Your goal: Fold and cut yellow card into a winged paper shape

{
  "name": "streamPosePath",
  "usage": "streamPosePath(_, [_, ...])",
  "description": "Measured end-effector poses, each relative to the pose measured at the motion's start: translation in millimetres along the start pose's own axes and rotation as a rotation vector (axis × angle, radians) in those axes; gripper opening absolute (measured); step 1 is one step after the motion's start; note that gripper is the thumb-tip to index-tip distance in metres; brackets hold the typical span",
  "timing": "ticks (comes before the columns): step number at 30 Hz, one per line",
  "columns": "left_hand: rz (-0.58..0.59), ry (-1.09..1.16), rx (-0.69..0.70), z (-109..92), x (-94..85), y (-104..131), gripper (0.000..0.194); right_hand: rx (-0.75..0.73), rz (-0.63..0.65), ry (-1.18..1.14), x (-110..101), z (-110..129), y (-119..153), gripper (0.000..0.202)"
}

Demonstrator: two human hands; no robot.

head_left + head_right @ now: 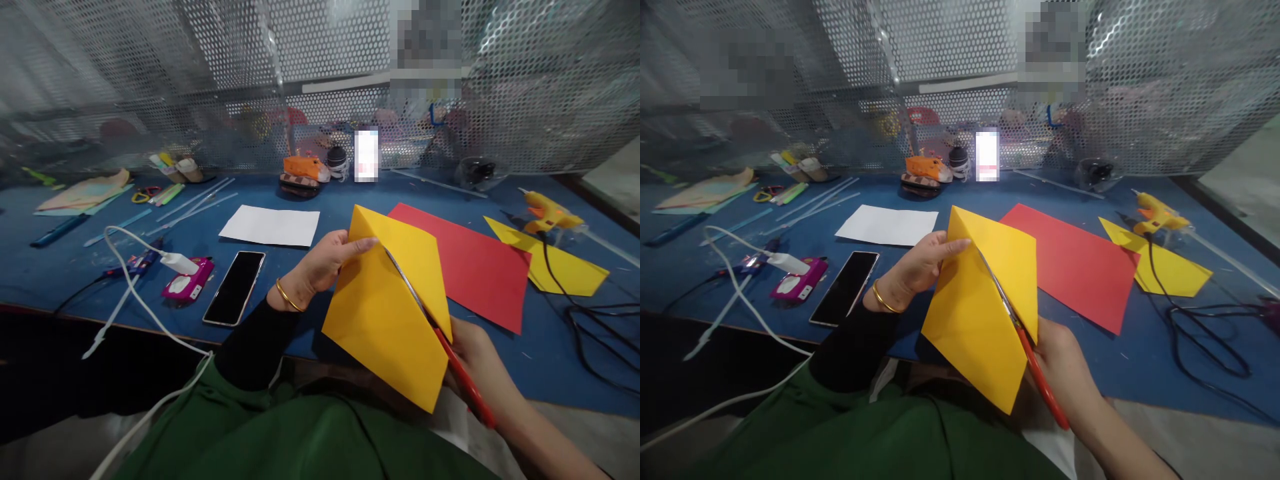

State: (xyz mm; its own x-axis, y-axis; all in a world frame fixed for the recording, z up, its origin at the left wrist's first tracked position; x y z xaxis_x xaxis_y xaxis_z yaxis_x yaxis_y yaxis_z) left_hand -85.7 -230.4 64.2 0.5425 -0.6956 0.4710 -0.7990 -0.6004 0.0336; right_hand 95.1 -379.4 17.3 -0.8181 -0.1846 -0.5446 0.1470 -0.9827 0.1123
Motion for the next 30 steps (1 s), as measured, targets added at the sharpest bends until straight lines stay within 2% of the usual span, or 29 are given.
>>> streamPosePath(3, [-0.064,0.037,0.071,-1.8,-0.4,-1.6,0.031,0.000,0.011,-0.039,0.1,0.1,-0.1,0.021])
streamPosePath(6, [-0.080,0.029,0.052,-1.3,0.3,-1.6,0.027,-0.036,0.015,-0.093,0.4,5.3,-1.1,0.021])
streamPosePath(14, [-0.055,-0.036,0.050,-1.6,-0.2,-0.5,0.024,-0.019,-0.016,-0.204,4.5,7.2,-4.5,0.025])
streamPosePath(21, [-0.046,-0.060,0.056,-4.6,0.4,0.4,0.020,0.041,-0.011,-0.203,7.6,10.5,-0.4,0.028])
streamPosePath(30, [-0.037,-0.069,0.049,-3.8,-1.5,-0.2,0.024,0.025,0.028,-0.436,17.2,10.1,-0.5,0.037])
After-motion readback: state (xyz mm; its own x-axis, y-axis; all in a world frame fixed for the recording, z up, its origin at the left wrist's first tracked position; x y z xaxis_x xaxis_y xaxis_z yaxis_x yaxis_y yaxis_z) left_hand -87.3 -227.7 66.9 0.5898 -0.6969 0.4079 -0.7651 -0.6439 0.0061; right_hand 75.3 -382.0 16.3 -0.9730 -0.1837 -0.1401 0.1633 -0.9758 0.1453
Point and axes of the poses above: each hand's wrist, its own y-axis away from the middle knuckle, its own x-axis out of the palm, z = x × y, the point moved 3 cm from there along -y, towards the middle knuckle, and after that the axes turned 13 degrees about z, right-handed, at the moved point
